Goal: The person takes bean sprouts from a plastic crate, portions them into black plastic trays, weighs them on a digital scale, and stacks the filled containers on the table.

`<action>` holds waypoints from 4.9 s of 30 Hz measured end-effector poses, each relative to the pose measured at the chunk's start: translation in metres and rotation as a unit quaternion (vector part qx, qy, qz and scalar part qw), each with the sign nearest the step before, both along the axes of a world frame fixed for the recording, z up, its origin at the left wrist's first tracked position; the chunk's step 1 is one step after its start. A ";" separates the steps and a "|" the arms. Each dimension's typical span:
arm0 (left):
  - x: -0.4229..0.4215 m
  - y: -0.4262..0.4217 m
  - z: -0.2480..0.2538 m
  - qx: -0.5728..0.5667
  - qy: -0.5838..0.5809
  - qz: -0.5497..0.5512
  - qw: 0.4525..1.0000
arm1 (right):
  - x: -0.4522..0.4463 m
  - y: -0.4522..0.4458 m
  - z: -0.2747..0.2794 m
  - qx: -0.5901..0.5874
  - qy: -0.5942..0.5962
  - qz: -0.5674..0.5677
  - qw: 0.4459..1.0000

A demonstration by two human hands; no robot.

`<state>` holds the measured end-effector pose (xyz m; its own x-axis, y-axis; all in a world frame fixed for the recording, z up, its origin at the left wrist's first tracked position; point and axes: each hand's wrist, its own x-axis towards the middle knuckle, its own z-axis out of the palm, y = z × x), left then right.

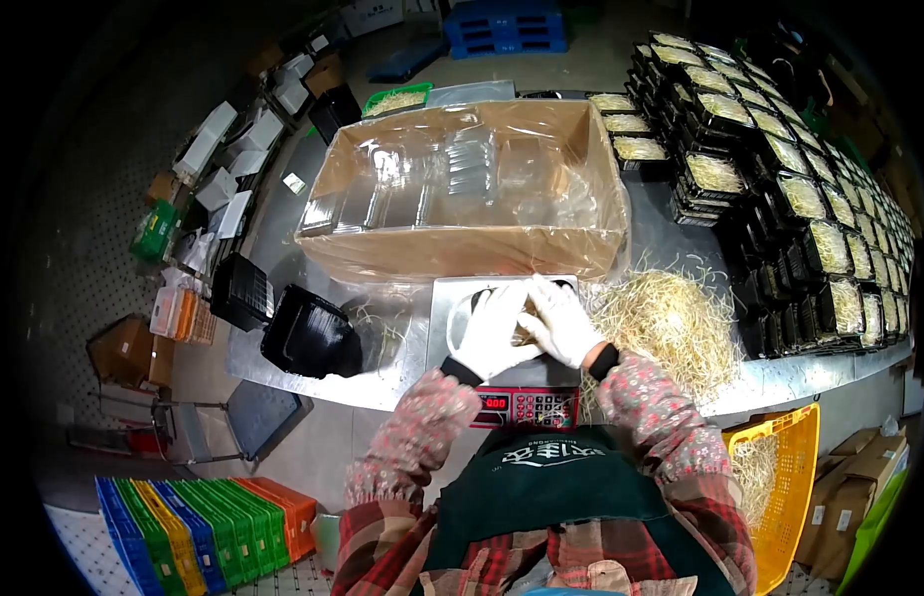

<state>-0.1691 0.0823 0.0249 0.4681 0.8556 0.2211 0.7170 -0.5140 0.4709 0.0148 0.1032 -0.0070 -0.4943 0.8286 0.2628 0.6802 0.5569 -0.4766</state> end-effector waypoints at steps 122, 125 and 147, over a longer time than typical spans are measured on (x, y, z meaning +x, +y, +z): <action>-0.058 -0.029 -0.022 -0.181 -0.804 0.204 0.529 | -0.014 0.003 -0.001 0.009 -0.011 0.035 0.999; -0.061 -0.034 -0.025 -0.167 -0.799 0.212 0.537 | -0.013 0.008 0.004 -0.035 -0.042 0.053 0.997; -0.010 0.001 -0.017 0.104 -0.070 0.329 0.936 | 0.054 0.028 -0.001 0.002 0.103 -0.130 0.986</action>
<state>-0.1794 0.0829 0.0077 -0.1917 0.8799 0.4347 0.8488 -0.0737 0.5235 0.0683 0.1316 -0.0078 -0.2022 0.9188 0.3389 0.6895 0.3793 -0.6170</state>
